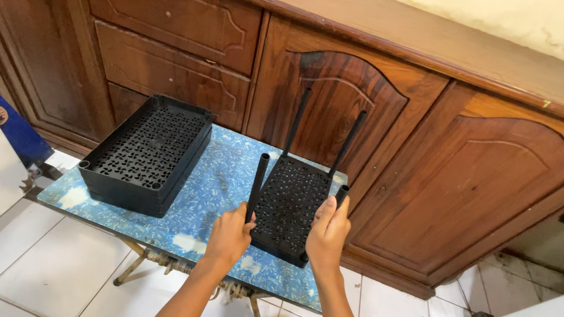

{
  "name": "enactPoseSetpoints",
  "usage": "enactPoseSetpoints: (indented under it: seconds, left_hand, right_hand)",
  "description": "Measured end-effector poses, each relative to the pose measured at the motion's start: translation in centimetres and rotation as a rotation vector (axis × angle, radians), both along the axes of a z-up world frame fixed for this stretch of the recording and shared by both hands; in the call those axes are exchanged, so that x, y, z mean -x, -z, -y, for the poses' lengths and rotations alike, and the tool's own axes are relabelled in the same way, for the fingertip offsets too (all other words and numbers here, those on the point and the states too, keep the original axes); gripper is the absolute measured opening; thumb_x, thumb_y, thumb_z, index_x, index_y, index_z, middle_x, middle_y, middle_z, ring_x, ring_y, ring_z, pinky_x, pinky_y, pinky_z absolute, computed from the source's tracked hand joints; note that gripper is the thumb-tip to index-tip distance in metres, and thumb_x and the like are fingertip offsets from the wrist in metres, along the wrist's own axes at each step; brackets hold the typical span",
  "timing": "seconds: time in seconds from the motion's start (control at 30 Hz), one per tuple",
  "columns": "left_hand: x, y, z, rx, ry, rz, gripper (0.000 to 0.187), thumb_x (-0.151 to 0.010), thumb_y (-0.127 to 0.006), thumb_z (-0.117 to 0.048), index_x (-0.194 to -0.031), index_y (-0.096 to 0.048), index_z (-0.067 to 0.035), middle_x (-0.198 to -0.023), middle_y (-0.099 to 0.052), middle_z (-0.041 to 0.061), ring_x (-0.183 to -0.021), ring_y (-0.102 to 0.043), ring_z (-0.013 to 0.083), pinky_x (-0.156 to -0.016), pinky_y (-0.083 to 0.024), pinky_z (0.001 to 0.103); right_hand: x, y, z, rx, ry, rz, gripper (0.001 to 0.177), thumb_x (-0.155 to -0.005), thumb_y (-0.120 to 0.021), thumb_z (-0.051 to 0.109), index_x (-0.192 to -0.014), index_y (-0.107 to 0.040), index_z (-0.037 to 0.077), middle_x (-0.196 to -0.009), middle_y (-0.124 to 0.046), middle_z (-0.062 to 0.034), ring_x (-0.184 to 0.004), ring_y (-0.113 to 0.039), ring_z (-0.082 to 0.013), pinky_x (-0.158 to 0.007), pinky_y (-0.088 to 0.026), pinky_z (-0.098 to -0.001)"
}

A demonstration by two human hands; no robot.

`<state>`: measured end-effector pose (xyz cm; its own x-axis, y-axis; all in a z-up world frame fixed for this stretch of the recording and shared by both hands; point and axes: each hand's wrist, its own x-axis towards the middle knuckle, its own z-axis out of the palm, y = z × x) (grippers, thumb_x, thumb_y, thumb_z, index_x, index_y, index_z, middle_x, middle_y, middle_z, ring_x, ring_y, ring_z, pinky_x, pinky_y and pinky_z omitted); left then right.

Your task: The person assembles a two-tiered plastic tray by inserting four black cylindrical rods into a perforated base tray. They then place a second perforated tray on top of the rods to form a stacked structure.

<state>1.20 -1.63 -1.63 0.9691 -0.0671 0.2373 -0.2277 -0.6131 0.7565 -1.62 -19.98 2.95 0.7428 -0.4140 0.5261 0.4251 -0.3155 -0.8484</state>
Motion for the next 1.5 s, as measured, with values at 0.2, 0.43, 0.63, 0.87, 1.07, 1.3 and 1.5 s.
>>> enactPoseSetpoints:
  seconds: [0.2,0.43,0.63,0.87,1.07,1.3,1.5]
  left_hand:
    - [0.4,1.3,-0.5,0.076,0.007,0.025,0.017,-0.090,-0.068,-0.005,-0.106,-0.062,-0.005,-0.104,-0.073,0.018,-0.100,-0.068,0.0424,-0.083,-0.053,0.051]
    - [0.8,0.6,-3.3,0.049,0.105,0.057,0.041,-0.085,-0.057,0.009,-0.122,-0.062,-0.008,-0.122,-0.068,0.018,-0.115,-0.062,0.0409,-0.094,-0.051,0.048]
    - [1.5,-4.1,-7.9,0.002,0.064,0.145,0.030,-0.090,-0.058,0.002,-0.116,-0.066,-0.012,-0.121,-0.069,0.013,-0.110,-0.065,0.0383,-0.091,-0.052,0.047]
    - [2.5,-9.6,-12.5,-0.069,-0.002,0.202,0.020,-0.093,-0.058,-0.006,-0.111,-0.066,-0.010,-0.114,-0.067,0.011,-0.108,-0.063,0.0359,-0.089,-0.051,0.046]
    - [2.1,-9.7,-16.2,-0.104,-0.075,0.200,0.018,-0.094,-0.057,-0.007,-0.111,-0.065,-0.010,-0.113,-0.065,0.011,-0.113,-0.060,0.0342,-0.092,-0.049,0.045]
    - [-0.9,-6.1,-21.2,-0.298,-0.137,0.245,0.039,-0.085,-0.058,0.005,-0.120,-0.067,-0.009,-0.125,-0.063,0.011,-0.125,-0.055,0.0331,-0.105,-0.043,0.045]
    - [-2.2,-3.5,-23.4,-0.475,-0.149,0.216,0.045,-0.085,-0.062,0.003,-0.128,-0.064,-0.012,-0.135,-0.057,0.007,-0.141,-0.039,0.0284,-0.117,-0.027,0.049]
  right_hand:
    - [1.2,-0.6,-0.1,-0.005,-0.061,-0.062,0.024,-0.111,-0.038,0.026,-0.102,-0.047,0.005,-0.069,-0.046,0.0006,-0.058,-0.043,-0.0073,-0.051,-0.038,-0.0261]
    - [3.1,-2.6,0.2,0.120,0.081,0.032,0.024,-0.104,-0.055,0.019,-0.120,-0.054,0.002,-0.102,-0.051,-0.0067,-0.095,-0.051,-0.0160,-0.089,-0.045,-0.0312]
    - [3.6,-6.3,-4.1,0.218,0.393,0.188,0.040,-0.091,-0.065,0.011,-0.126,-0.051,0.001,-0.119,-0.043,-0.0144,-0.115,-0.043,-0.0272,-0.102,-0.032,-0.0439]
    - [2.5,-9.5,-11.9,0.425,0.276,0.274,0.036,-0.085,-0.066,0.009,-0.119,-0.055,0.007,-0.123,-0.047,-0.0154,-0.124,-0.042,-0.0318,-0.103,-0.029,-0.0467]
    - [0.7,-7.8,-17.6,0.496,-0.097,0.218,0.038,-0.084,-0.059,0.000,-0.122,-0.059,0.006,-0.122,-0.053,-0.0161,-0.124,-0.048,-0.0324,-0.105,-0.032,-0.0473]
    - [-3.0,-2.2,-22.1,0.599,-0.435,0.117,0.053,-0.084,-0.052,-0.009,-0.135,-0.056,0.001,-0.137,-0.056,-0.0204,-0.131,-0.048,-0.0384,-0.115,-0.037,-0.0433]
    - [-4.1,0.8,-24.0,0.691,-0.497,-0.082,0.051,-0.088,-0.059,-0.003,-0.139,-0.053,-0.001,-0.143,-0.052,-0.0189,-0.136,-0.043,-0.0364,-0.116,-0.035,-0.0406]
